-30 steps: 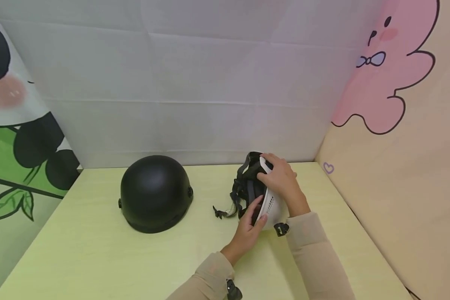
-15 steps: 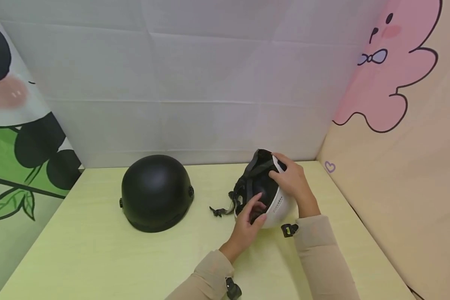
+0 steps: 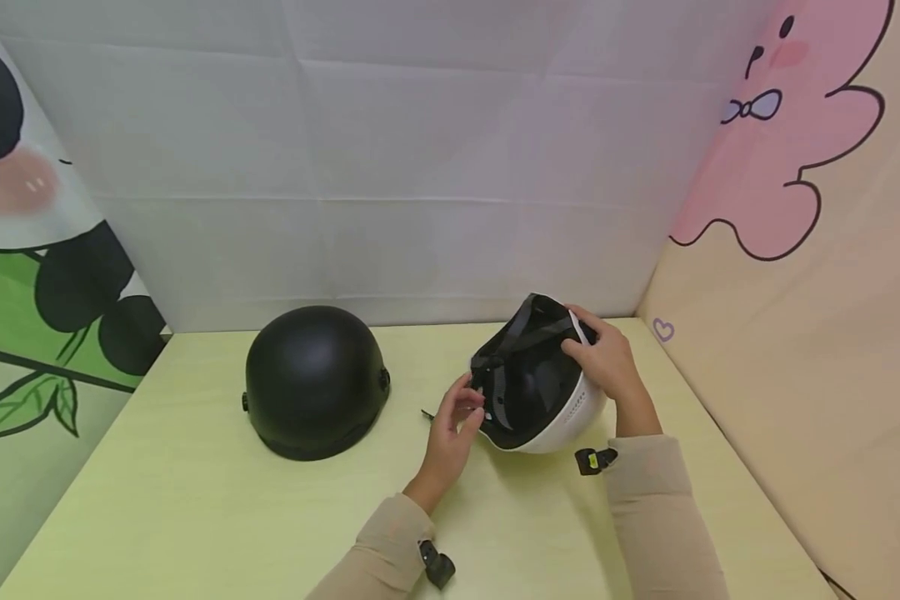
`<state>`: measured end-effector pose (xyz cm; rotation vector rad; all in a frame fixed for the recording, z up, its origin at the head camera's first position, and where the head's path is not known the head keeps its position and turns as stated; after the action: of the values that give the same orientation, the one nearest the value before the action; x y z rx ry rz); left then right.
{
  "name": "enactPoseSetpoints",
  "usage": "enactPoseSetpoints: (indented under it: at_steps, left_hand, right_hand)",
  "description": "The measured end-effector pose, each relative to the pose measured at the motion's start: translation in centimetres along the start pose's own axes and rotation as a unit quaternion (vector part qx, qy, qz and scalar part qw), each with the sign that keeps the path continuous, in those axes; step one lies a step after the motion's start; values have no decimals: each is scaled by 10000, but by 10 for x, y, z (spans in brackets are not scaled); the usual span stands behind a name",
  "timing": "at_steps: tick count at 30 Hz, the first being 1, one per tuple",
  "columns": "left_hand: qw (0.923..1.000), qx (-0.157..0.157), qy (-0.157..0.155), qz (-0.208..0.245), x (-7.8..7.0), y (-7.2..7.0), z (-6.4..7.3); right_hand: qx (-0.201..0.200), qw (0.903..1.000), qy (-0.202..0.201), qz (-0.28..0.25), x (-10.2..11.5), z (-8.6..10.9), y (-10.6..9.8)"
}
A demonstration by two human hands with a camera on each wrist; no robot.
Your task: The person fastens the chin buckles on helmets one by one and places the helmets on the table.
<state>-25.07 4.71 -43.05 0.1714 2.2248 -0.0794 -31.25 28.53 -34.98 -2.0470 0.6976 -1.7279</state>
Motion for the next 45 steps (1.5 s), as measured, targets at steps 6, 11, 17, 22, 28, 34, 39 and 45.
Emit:
enactPoseSetpoints:
  at_steps: [6, 11, 17, 22, 28, 34, 39, 45]
  left_hand:
    - [9991, -310, -294, -30, 6, -14, -2]
    - [9987, -333, -385, 32, 13, -21, -1]
    - [9982, -389, -461, -63, 18, -28, 1]
    - [9970, -440, -606, -218, 22, -30, 1]
    - [9933, -534, -960, -362, 55, -30, 5]
    - [9850, -663, -1427, -704, 68, -35, 6]
    - [9786, -679, -1724, -893, 73, -41, 7]
    - [9728, -683, -1980, -990, 82, -44, 9]
  right_hand:
    - [77, 9986, 30, -516, -6, 0, -3]
    - [130, 9968, 78, -787, -10, -1, -4]
    - [213, 9910, 69, -1320, -18, -1, -6]
    - [256, 9821, 7, -1866, -25, 1, -8]
    - [432, 9665, -127, -2528, -32, 2, -7]
    - [598, 9424, -104, -3288, -43, 4, -4]
    - [669, 9252, -243, -3727, -47, 6, -4]
    - [734, 9129, -283, -4006, -51, 7, -4]
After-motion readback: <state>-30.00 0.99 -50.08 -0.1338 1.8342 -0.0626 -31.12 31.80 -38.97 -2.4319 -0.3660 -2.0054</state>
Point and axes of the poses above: each hand's wrist, its own z-axis away from the middle knuckle, its own y-axis out of the palm, x = y × z, the point moved 5 cm from there along -z, towards the middle knuckle, and after that the axes turned 1 degree about z, right-handed, at the moved point
